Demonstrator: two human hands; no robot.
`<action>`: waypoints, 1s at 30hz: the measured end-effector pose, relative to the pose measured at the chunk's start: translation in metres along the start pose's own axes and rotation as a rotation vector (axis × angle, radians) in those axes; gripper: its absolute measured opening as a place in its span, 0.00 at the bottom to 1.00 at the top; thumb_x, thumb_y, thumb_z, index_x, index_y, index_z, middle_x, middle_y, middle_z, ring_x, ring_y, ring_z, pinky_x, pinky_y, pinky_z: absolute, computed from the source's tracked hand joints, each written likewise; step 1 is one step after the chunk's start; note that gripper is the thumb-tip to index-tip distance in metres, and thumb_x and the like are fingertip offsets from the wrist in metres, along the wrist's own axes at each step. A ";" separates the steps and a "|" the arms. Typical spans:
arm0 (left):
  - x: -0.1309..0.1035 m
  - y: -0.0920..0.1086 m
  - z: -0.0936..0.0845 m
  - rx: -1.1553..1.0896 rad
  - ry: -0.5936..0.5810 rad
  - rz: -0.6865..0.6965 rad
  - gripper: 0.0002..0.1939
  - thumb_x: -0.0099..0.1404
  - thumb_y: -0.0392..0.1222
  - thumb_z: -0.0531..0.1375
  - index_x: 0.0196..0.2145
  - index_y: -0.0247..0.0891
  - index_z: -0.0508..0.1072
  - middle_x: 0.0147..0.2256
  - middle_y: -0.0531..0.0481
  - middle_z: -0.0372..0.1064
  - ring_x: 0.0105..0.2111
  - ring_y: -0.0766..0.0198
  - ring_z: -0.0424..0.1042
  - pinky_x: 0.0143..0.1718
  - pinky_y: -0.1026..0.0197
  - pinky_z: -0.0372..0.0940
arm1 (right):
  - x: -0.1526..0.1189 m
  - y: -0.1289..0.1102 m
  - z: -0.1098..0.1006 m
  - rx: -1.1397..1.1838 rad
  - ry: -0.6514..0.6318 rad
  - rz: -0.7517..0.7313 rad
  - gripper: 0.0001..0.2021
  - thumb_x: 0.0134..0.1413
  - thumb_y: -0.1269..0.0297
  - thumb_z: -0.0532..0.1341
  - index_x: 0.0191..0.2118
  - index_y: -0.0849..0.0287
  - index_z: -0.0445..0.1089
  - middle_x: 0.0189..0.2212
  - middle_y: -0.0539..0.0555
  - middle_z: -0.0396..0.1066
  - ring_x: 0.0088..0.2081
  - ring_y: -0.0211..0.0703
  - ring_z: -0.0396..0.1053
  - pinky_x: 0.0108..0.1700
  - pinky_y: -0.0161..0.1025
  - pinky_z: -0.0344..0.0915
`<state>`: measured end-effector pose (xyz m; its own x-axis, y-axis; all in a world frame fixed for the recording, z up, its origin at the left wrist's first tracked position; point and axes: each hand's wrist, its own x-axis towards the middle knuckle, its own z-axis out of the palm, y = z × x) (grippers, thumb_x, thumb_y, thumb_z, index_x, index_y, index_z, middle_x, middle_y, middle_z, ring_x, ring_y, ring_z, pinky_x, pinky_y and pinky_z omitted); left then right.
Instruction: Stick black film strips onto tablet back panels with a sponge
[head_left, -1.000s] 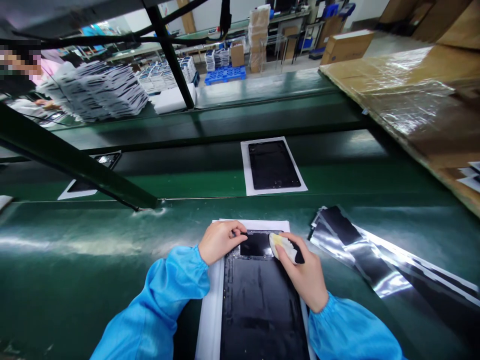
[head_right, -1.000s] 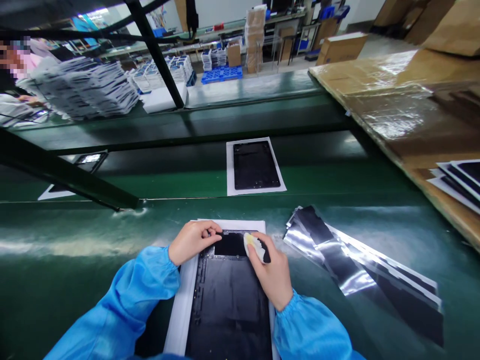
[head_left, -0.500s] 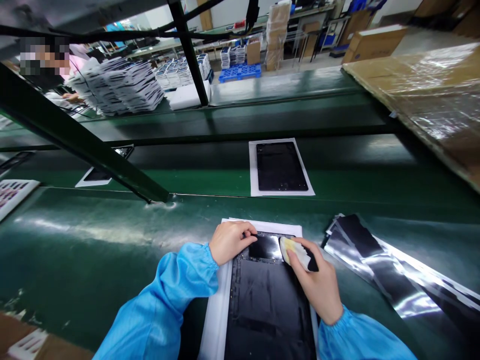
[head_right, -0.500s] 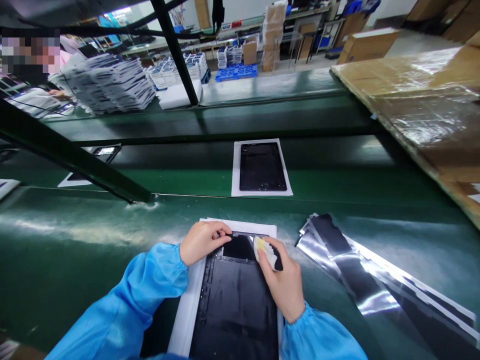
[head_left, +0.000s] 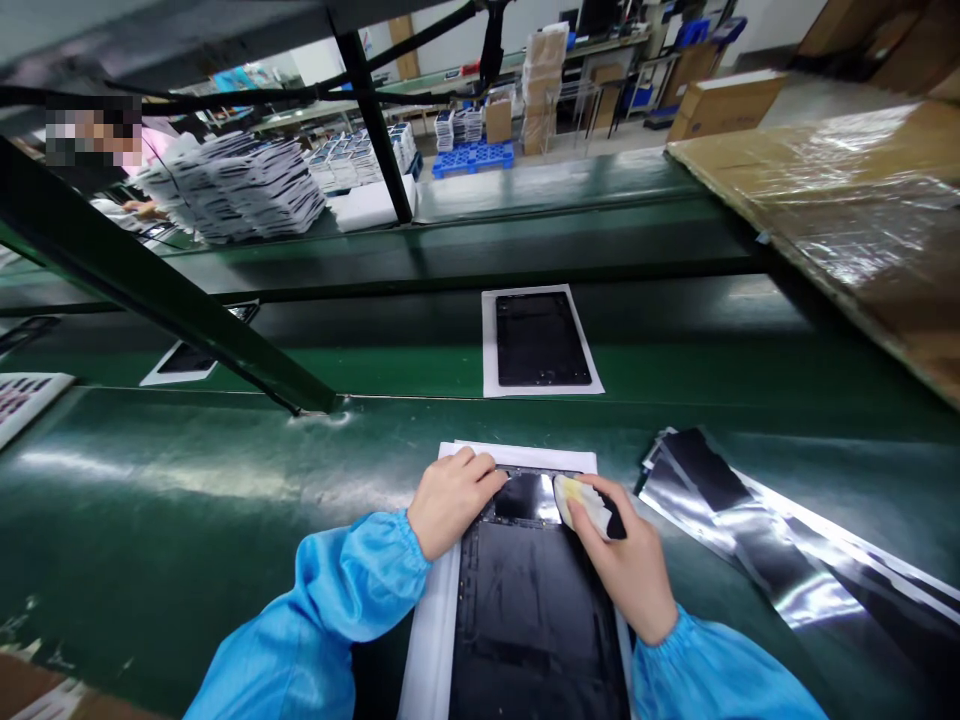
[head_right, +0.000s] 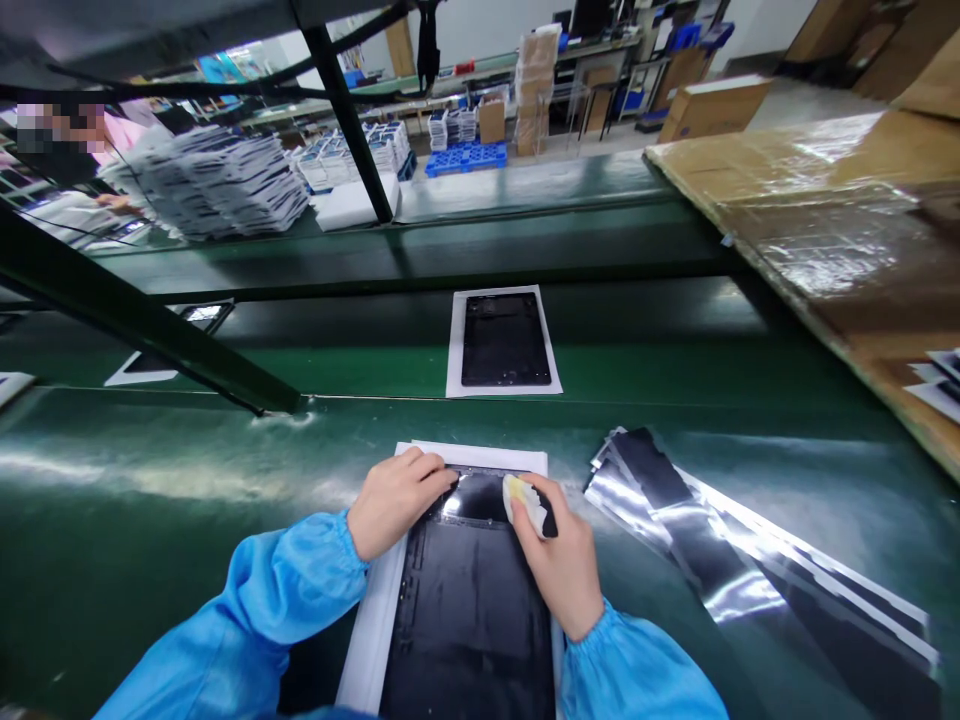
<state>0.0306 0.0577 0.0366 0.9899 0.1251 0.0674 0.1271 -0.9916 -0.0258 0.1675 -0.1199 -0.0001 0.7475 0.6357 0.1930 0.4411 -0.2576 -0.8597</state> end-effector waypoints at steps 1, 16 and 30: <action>-0.004 -0.001 0.003 -0.001 0.006 0.073 0.09 0.72 0.36 0.53 0.47 0.39 0.70 0.44 0.47 0.70 0.40 0.61 0.67 0.37 0.61 0.64 | 0.000 0.000 0.001 0.004 0.000 -0.002 0.14 0.58 0.53 0.56 0.42 0.55 0.69 0.36 0.54 0.74 0.35 0.50 0.74 0.34 0.38 0.71; -0.035 -0.020 0.014 -0.260 0.020 0.261 0.17 0.70 0.43 0.56 0.56 0.47 0.68 0.60 0.48 0.58 0.60 0.49 0.55 0.55 0.46 0.61 | 0.003 -0.022 0.028 -0.213 -0.072 -0.150 0.15 0.64 0.58 0.50 0.49 0.56 0.68 0.26 0.51 0.73 0.22 0.49 0.72 0.23 0.37 0.63; -0.034 -0.021 0.018 -0.169 0.076 0.303 0.17 0.73 0.40 0.52 0.56 0.48 0.68 0.60 0.49 0.57 0.60 0.50 0.56 0.54 0.46 0.63 | -0.008 -0.012 0.008 -0.293 -0.011 -0.130 0.11 0.62 0.62 0.52 0.46 0.54 0.69 0.32 0.51 0.75 0.29 0.47 0.74 0.29 0.36 0.64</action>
<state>-0.0042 0.0748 0.0165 0.9725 -0.1721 0.1567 -0.1902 -0.9757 0.1091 0.1520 -0.1161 0.0043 0.6707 0.6846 0.2855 0.6578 -0.3712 -0.6553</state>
